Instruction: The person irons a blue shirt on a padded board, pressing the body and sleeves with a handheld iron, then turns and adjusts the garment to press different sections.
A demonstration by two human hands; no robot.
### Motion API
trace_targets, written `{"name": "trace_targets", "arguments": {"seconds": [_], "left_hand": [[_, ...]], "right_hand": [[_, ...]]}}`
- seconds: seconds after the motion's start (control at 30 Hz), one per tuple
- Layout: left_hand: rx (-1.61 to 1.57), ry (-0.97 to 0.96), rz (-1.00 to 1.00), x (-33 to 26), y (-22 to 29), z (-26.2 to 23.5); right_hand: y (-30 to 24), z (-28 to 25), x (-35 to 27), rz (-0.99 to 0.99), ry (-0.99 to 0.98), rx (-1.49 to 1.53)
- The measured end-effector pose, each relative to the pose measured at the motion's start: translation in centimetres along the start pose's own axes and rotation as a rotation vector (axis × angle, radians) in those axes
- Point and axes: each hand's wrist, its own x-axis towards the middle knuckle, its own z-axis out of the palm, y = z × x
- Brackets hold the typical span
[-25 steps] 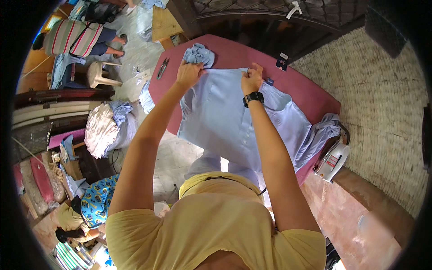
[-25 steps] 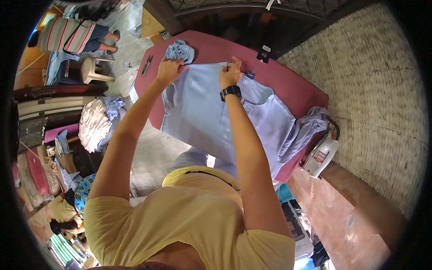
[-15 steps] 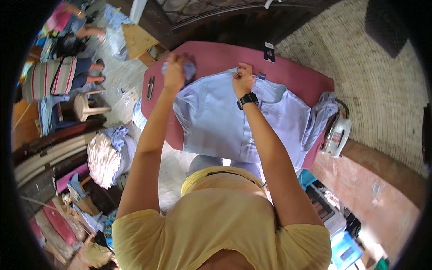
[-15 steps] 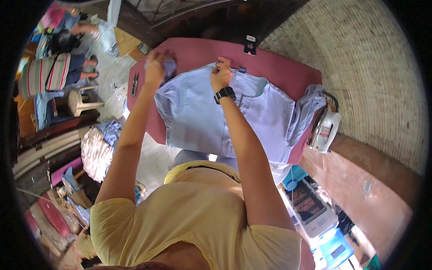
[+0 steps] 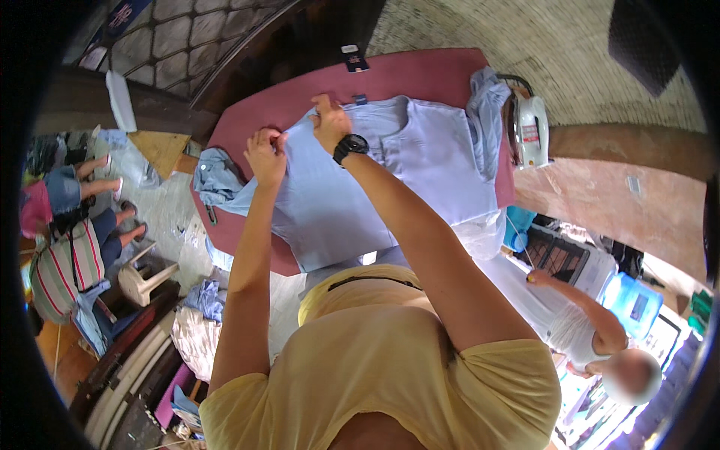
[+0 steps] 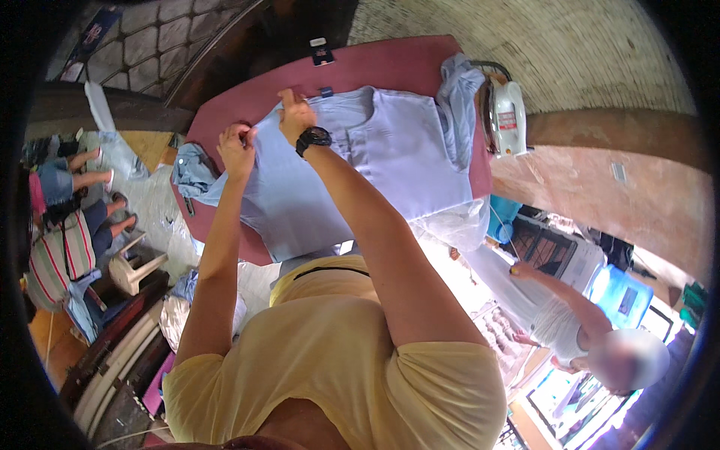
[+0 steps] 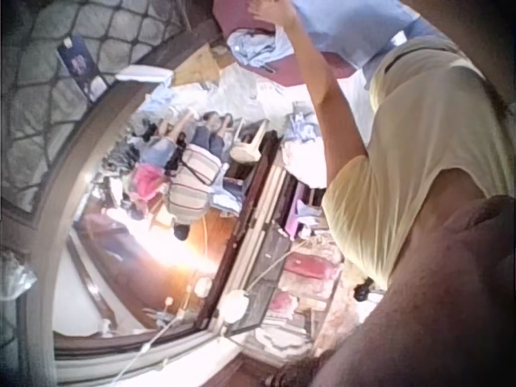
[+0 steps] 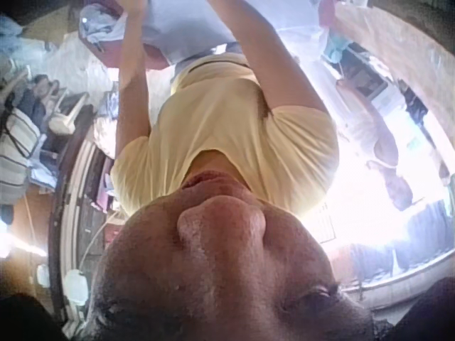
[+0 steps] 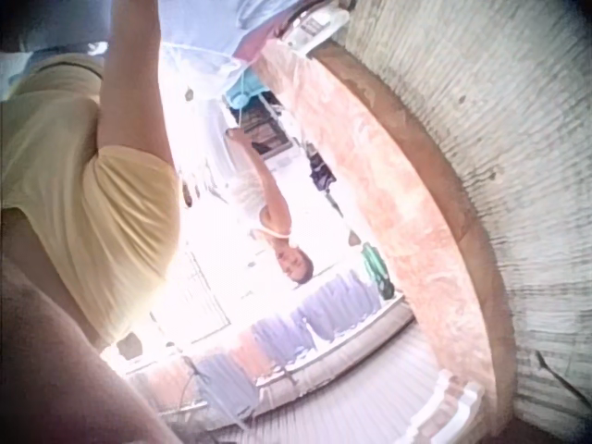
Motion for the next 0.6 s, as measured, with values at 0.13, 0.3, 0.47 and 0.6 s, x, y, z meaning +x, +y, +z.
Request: {"name": "trace_targets", "arguments": {"seconds": [0.13, 0.3, 0.47, 0.6], "left_hand": [[0.016, 0.094, 0.111, 0.7, 5.2, -0.9], [-0.373, -0.035, 0.339, 2.1, 13.3, 1.7], [-0.598, -0.320, 0.218, 2.5, 21.2, 8.4], [-0.546, -0.152, 0.249, 2.5, 25.1, 12.1]], "right_hand": [[0.7, -2.8, 0.4, -0.108, 0.024, 0.047], [4.9, -14.4, 0.5, -0.262, 0.225, -0.289], [10.6, -25.0, 0.2, 0.062, -0.057, -0.473], [12.4, -27.1, -0.3, 0.200, -0.286, -0.586]]}}
